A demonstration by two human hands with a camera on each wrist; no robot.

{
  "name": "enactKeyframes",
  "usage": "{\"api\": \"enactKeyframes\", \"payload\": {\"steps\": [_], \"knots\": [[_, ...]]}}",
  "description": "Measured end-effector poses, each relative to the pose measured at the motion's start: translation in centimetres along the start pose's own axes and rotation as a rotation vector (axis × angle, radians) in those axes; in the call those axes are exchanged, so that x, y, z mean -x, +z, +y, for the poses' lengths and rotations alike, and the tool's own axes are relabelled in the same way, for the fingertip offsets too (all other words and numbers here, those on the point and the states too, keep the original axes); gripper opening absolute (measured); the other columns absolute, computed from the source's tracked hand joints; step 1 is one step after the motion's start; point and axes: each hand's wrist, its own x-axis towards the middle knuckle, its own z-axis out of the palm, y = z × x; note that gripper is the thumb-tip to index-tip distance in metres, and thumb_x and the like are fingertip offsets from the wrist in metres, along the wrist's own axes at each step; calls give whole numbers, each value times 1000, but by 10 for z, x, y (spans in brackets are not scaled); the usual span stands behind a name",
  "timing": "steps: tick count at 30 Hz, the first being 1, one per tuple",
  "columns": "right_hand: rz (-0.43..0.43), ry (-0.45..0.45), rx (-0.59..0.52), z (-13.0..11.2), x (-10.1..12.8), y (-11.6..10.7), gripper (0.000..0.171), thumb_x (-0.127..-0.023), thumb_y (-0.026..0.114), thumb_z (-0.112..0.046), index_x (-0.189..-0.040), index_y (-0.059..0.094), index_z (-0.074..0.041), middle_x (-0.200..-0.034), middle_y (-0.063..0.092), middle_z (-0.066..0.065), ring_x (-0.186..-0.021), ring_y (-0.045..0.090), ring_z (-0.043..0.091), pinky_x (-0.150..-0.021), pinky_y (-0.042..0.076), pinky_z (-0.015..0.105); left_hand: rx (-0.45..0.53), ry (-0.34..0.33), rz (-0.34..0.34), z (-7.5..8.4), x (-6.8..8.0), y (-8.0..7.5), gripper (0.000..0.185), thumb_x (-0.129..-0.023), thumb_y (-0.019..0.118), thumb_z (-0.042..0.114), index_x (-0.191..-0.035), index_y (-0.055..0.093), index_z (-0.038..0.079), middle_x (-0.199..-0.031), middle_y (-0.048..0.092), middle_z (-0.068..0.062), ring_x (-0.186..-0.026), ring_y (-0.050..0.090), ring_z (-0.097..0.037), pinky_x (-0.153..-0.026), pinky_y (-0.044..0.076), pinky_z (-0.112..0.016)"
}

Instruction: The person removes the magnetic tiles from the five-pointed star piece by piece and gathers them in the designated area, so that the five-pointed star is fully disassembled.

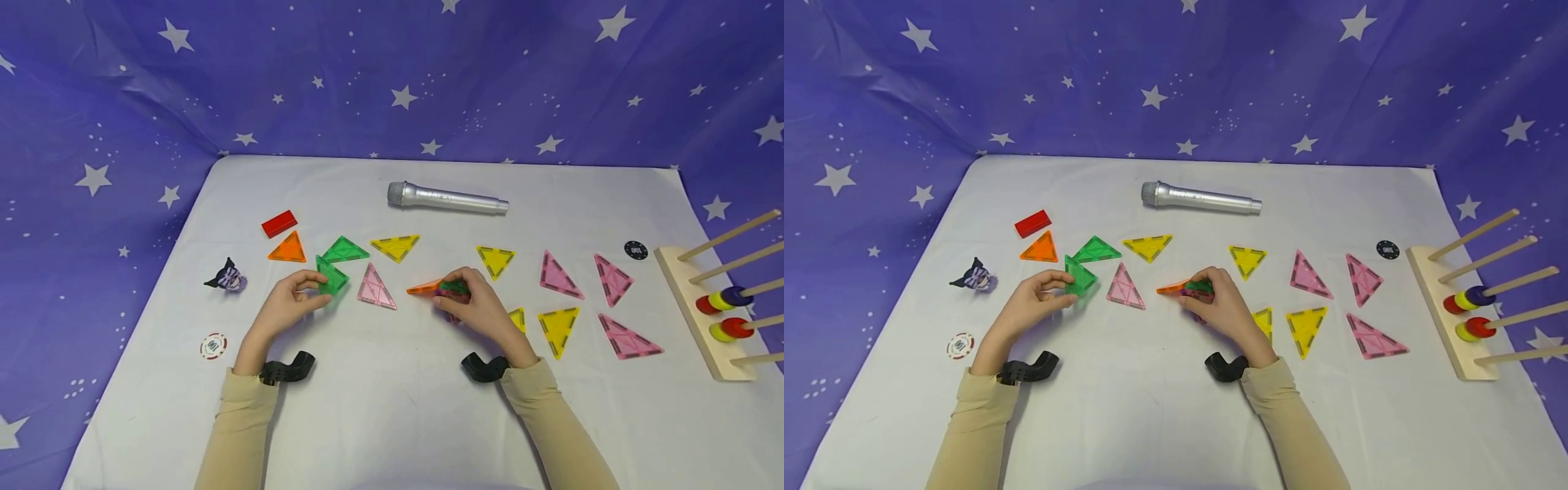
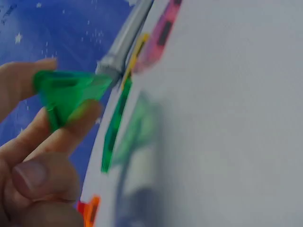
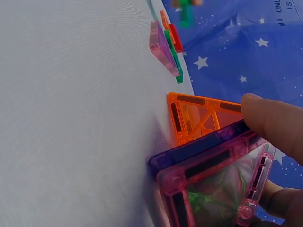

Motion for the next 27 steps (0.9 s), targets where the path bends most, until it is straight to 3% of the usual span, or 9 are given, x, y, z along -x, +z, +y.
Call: {"api": "enactKeyframes", "payload": {"steps": [2, 6, 9, 13, 15, 18, 22, 27], "knots": [[0, 0, -4, 0, 0, 0, 41, -79, 70, -33, -106, 51, -9, -107, 48, 11, -90, 48, 25, -77, 40, 37, -25, -24, -34, -7, 2, -2, 34, -80, 70, 15, -108, 57, 1, -100, 59, -15, -48, 37, -8, -51, 39, -23], [2, 2, -6, 0, 0, 0, 42, -78, 70, -35, -105, 51, -10, -106, 47, 11, -89, 47, 25, -76, 40, 37, -65, -28, -79, 0, 9, 0, 31, -79, 69, 8, -104, 56, -5, -94, 58, -18, -57, 42, -12, -56, 39, -23], [1, 4, -6, 0, 0, -1, 41, -78, 70, -35, -105, 51, -10, -106, 47, 10, -89, 47, 25, -76, 40, 37, -111, 0, -94, 5, 11, 1, 32, -79, 69, 5, -104, 54, -7, -85, 56, -16, -57, 40, -14, -56, 36, -25], [0, 3, -5, -1, 0, -1, 41, -78, 70, -34, -105, 51, -10, -106, 47, 11, -89, 47, 25, -76, 40, 37, -162, 51, -104, -5, 9, 0, 33, -77, 72, 10, -102, 53, -2, -73, 52, -7, -53, 38, -14, -54, 34, -26], [3, 3, -2, 0, 0, -1, 41, -78, 70, -34, -105, 51, -10, -106, 47, 10, -89, 47, 25, -76, 40, 37, -165, 87, -96, -10, 5, 0, 32, -78, 72, 12, -100, 53, 0, -71, 50, -6, -54, 38, -14, -53, 34, -26], [7, -2, -3, 1, 0, -1, 41, -78, 70, -34, -105, 51, -10, -106, 47, 11, -88, 47, 25, -75, 40, 36, -156, 130, -68, -6, 1, 2, 28, -80, 69, 14, -100, 54, 3, -71, 54, -7, -52, 40, -14, -52, 35, -25], [1, -5, -5, 1, 0, 0, 41, -78, 70, -34, -105, 51, -9, -106, 47, 11, -88, 47, 25, -75, 40, 36, -128, 174, -95, 10, -8, 20, 25, -86, 63, 13, -106, 54, 3, -74, 63, -10, -48, 41, -13, -48, 34, -24], [0, -5, 2, 1, 0, 0, 41, -78, 70, -34, -105, 51, -10, -106, 47, 11, -88, 47, 25, -74, 40, 36, -63, 224, -155, 28, -23, 59, 28, -87, 61, 10, -113, 54, 3, -75, 67, -10, -46, 41, -16, -47, 27, -24]]}}
